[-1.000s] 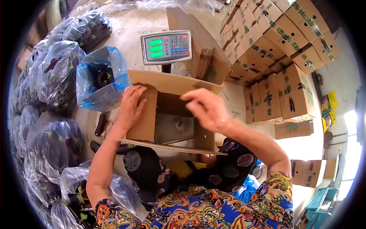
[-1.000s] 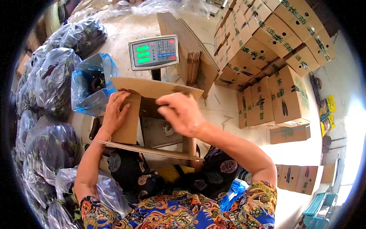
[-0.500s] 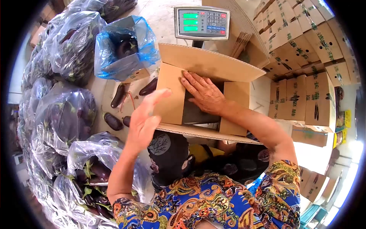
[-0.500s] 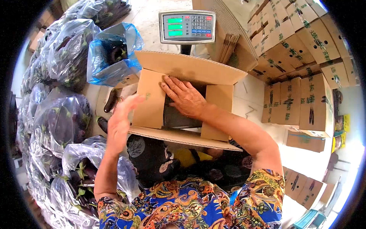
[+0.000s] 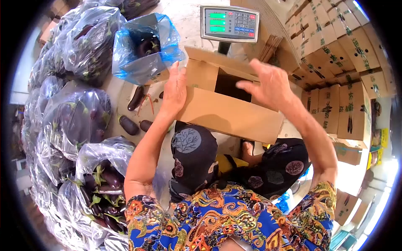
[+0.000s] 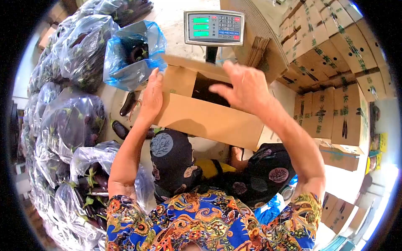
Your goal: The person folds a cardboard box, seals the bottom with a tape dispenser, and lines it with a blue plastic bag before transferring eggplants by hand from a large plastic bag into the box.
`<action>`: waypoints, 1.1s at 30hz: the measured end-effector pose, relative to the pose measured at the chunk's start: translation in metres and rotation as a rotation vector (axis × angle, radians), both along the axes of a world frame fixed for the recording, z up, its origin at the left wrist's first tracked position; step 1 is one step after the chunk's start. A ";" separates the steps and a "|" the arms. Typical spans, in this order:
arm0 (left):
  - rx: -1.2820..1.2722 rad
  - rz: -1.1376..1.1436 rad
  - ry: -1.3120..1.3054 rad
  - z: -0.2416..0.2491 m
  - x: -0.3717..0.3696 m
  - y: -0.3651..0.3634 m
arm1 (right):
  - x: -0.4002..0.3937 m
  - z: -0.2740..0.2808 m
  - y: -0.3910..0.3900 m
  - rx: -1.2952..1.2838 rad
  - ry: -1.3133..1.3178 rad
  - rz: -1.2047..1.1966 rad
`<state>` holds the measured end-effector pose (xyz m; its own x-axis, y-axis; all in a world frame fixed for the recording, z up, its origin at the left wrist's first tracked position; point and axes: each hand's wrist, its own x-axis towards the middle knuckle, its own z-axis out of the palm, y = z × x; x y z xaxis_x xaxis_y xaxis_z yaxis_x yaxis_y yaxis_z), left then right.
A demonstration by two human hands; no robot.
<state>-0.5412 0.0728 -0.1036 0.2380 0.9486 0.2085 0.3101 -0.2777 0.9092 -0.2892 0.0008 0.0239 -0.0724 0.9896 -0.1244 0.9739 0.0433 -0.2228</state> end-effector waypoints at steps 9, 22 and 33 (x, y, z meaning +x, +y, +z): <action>-0.324 -0.162 -0.450 -0.003 -0.006 0.009 | -0.003 -0.072 -0.051 0.202 -0.085 0.311; 0.084 -0.303 0.236 0.002 0.024 0.038 | -0.010 -0.060 -0.053 0.181 0.050 0.449; 0.052 -0.230 0.296 0.011 0.028 0.041 | 0.074 -0.078 -0.040 0.404 -0.038 -0.045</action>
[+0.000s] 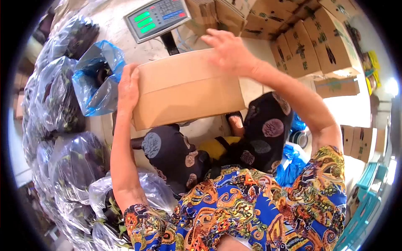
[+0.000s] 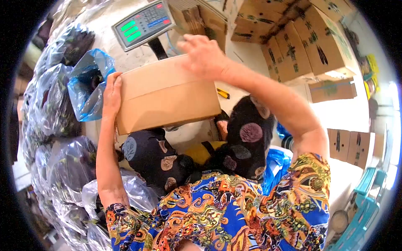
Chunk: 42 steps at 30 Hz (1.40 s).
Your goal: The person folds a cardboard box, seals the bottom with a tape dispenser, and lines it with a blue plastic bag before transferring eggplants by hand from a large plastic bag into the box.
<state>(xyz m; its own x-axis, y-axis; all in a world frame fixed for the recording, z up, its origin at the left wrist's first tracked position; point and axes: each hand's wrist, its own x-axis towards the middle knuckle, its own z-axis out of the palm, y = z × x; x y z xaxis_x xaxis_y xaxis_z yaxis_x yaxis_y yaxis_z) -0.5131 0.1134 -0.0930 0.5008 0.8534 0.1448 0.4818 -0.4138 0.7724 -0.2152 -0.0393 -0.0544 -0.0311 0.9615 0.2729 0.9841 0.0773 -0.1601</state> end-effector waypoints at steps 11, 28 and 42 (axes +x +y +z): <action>0.028 -0.021 0.034 -0.014 -0.014 0.022 | 0.165 -0.150 -0.242 -0.561 0.393 -0.572; -0.068 0.021 0.059 0.013 -0.023 0.019 | 0.096 -0.290 -0.285 -0.545 -0.227 -0.555; 0.010 0.035 0.047 0.011 -0.023 0.017 | 0.061 -0.270 -0.340 -0.460 0.820 -1.176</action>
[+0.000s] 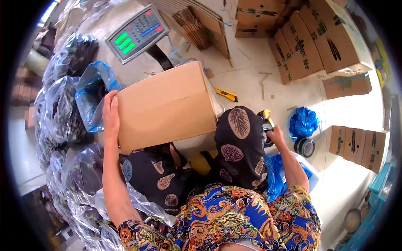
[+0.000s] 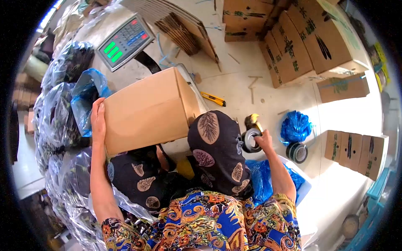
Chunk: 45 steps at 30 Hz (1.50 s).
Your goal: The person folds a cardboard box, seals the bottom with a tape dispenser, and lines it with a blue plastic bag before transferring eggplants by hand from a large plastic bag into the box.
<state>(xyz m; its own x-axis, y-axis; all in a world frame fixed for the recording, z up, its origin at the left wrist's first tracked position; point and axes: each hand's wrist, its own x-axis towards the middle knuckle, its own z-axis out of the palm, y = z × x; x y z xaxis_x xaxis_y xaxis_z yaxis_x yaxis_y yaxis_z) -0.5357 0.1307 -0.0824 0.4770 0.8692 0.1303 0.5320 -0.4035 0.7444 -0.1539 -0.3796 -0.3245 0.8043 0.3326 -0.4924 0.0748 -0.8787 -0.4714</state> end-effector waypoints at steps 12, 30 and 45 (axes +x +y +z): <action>-0.007 -0.031 -0.159 -0.017 0.003 0.003 | 0.008 0.312 0.161 1.380 0.478 -0.114; -0.009 -0.043 -0.227 -0.022 0.018 -0.015 | -0.062 0.347 0.306 0.938 0.038 0.556; 0.007 -0.106 -0.257 -0.033 0.019 -0.013 | -0.139 0.364 0.362 0.607 -0.316 1.195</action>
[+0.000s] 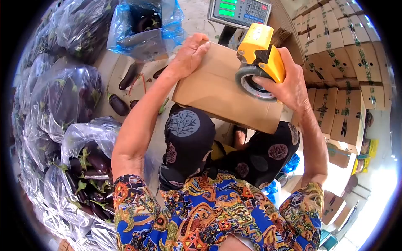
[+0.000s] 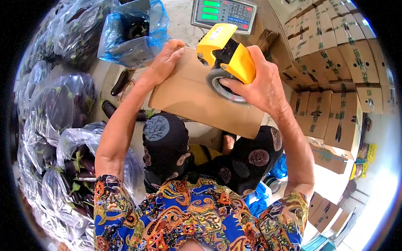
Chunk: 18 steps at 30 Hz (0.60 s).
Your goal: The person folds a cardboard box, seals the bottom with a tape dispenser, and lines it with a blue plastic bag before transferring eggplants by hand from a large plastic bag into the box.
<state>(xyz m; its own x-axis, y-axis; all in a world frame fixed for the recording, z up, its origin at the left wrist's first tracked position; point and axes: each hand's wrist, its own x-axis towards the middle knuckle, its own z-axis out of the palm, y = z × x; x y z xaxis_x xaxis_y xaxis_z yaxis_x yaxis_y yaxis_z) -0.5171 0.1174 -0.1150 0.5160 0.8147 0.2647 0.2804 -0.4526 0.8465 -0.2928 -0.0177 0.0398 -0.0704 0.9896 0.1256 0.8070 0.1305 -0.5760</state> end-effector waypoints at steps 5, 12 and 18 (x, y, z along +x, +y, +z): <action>0.137 0.102 -0.073 0.003 0.003 -0.005 | -0.010 0.003 0.001 0.009 -0.120 0.042; -0.326 0.020 -0.417 0.091 -0.007 -0.052 | -0.014 0.004 -0.003 -0.022 -0.114 0.006; -0.868 -0.177 -0.656 0.087 0.008 -0.053 | -0.019 0.011 -0.002 -0.063 -0.158 0.014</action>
